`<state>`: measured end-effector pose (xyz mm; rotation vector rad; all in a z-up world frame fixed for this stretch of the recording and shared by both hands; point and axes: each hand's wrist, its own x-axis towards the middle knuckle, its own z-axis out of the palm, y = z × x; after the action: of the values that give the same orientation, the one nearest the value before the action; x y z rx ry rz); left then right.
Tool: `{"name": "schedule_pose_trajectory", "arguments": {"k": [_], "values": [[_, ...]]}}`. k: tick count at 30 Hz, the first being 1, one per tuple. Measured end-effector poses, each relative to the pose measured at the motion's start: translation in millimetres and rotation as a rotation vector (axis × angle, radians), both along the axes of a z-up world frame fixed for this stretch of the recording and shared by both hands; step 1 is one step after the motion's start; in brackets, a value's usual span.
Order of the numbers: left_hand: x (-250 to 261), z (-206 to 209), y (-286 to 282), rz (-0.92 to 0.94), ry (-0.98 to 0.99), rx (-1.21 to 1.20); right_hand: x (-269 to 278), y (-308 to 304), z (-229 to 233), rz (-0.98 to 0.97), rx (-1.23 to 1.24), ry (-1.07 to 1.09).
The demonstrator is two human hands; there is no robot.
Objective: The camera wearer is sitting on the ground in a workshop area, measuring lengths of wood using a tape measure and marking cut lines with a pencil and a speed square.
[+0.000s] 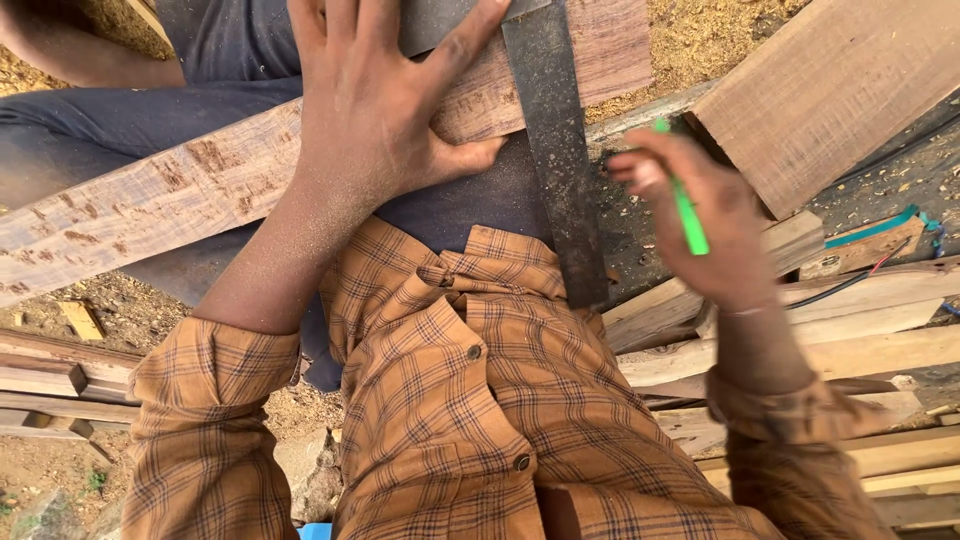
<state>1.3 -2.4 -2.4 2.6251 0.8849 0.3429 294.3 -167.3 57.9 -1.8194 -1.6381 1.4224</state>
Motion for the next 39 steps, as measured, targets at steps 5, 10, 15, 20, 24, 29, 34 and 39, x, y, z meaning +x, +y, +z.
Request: {"name": "schedule_pose_trajectory", "arguments": {"k": [5, 10, 15, 20, 24, 29, 34, 39], "values": [[-9, 15, -3, -0.015, -0.017, 0.098, -63, -28, -17, -0.311, -0.246, -0.092], [-10, 37, 1, -0.016, -0.058, 0.036, -75, -32, -13, -0.722, -0.065, 0.328], [-45, 41, -17, 0.116, 0.020, 0.021, -36, -26, -17, -0.993, 0.007, 0.317], [-76, 36, -39, 0.159, 0.301, -0.018, 27, -5, -80, -1.027, 0.171, 0.239], [-70, 44, -27, 0.139, 0.347, -0.074, 66, -4, -160, -0.804, 0.206, -0.300], [-72, 59, 1, 0.153, 0.313, -0.083, 28, 32, -84, -0.278, -0.044, -0.786], [-75, 40, 83, 0.123, 0.245, 0.085, 54, 56, -43, -0.236, -0.091, -0.652], [-24, 73, 175, 0.044, 0.288, 0.349, 245, 87, -91, -0.986, 0.200, -0.295]]}}
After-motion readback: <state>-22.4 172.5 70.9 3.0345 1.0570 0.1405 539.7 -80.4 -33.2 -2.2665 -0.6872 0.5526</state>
